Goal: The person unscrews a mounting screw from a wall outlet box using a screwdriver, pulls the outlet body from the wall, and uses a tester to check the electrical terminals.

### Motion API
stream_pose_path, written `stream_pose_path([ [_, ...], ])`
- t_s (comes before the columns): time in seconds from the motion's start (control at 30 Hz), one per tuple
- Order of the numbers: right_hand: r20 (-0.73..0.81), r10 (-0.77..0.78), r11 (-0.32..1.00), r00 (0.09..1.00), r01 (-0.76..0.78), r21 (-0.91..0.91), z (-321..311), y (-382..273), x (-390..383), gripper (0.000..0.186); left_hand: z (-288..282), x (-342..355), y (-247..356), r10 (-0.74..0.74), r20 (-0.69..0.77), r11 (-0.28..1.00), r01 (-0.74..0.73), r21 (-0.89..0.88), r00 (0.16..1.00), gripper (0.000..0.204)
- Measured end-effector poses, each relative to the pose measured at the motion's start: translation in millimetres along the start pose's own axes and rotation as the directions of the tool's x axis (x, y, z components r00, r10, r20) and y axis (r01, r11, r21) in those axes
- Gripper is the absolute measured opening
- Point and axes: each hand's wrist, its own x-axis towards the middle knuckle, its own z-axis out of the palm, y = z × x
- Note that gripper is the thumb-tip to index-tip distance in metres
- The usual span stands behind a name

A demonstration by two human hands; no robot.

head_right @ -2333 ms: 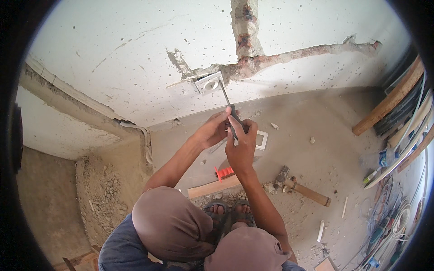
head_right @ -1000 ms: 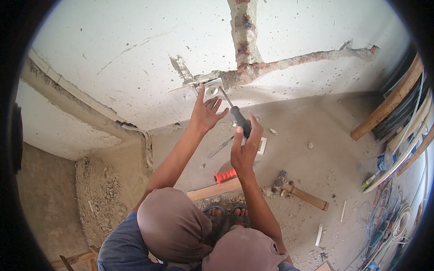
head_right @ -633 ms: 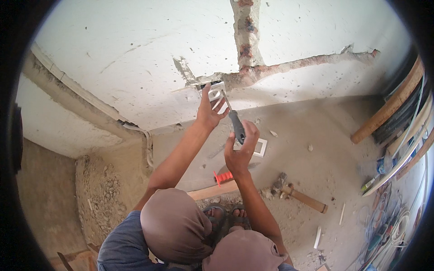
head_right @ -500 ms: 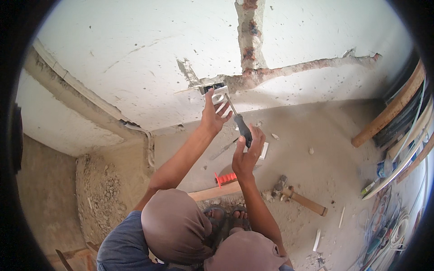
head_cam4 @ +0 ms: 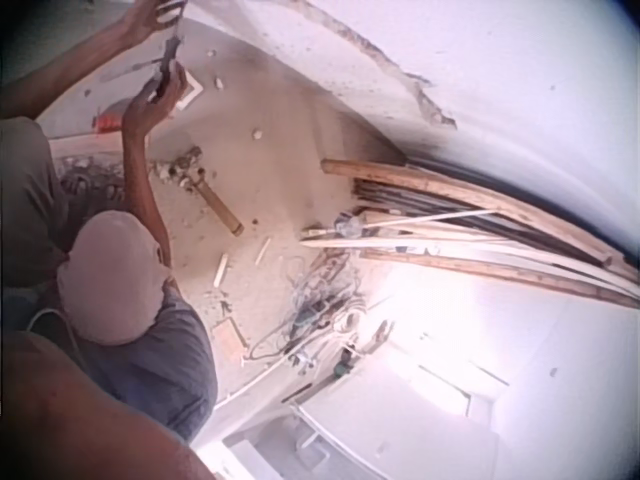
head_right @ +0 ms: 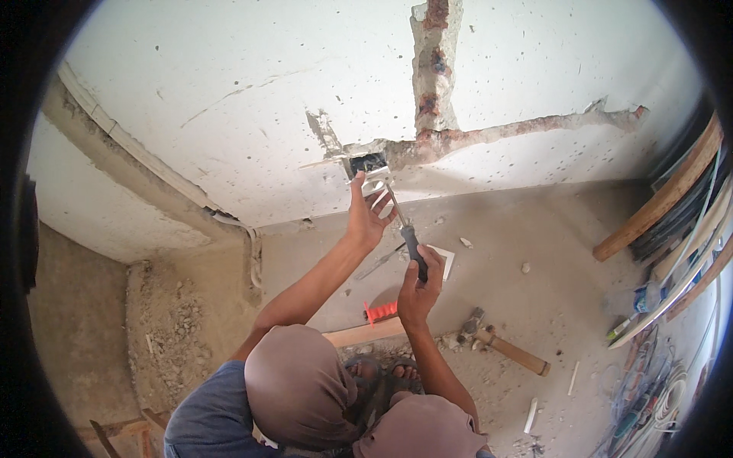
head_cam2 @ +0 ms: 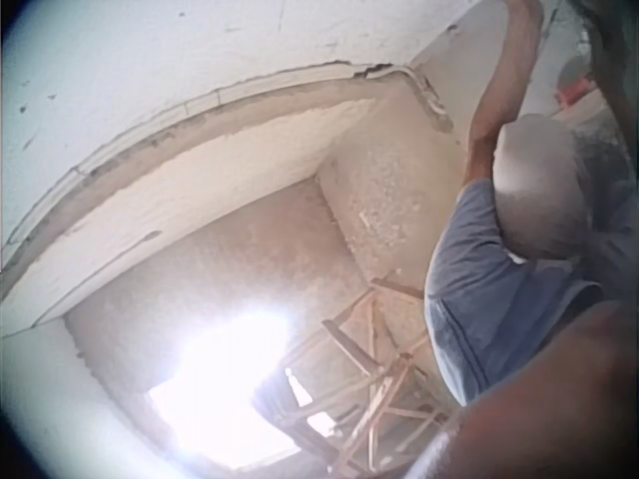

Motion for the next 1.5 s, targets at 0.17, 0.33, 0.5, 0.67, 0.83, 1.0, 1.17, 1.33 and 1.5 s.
stream_pose_path([
  [0.17,-0.070,0.064,0.996,0.996,-0.068,-0.058,-42,22,7,0.025,12,-9,17,-0.076,-0.019,0.995,0.075,-0.065,0.997,0.081],
  [0.33,-0.183,0.200,0.960,0.963,-0.230,-0.158,-94,50,22,0.025,5,6,21,-0.101,0.051,0.995,0.102,-0.012,0.994,0.084],
  [0.5,-0.244,0.199,0.934,0.949,-0.260,-0.247,-148,80,38,0.025,-10,8,6,-0.061,0.024,0.994,0.059,0.092,0.998,0.078],
  [0.67,-0.291,0.233,0.895,0.928,-0.322,-0.310,-192,97,48,0.024,-24,2,-11,-0.070,-0.046,0.992,0.074,0.105,0.997,0.060],
  [0.83,-0.297,0.213,0.876,0.931,-0.316,-0.365,-224,115,54,0.024,-24,-4,-16,-0.081,-0.071,0.992,0.087,0.086,0.994,0.054],
  [1.0,-0.239,0.273,0.842,0.932,-0.352,-0.408,-239,123,56,0.024,-30,0,-23,-0.061,-0.055,0.996,0.065,0.061,0.997,0.054],
  [1.17,-0.092,0.167,0.769,0.982,-0.188,-0.610,-266,146,55,0.036,-50,17,-42,-0.007,0.073,1.000,0.009,-0.022,0.997,0.046],
  [1.33,0.059,0.235,0.548,0.970,-0.082,-0.833,-260,136,51,0.057,-61,26,-51,0.017,0.055,1.000,-0.017,0.006,0.998,0.036],
  [1.5,0.068,0.380,0.487,0.923,-0.137,-0.863,-261,134,49,0.067,-65,33,-55,0.058,0.102,0.997,-0.063,0.049,0.993,0.037],
])
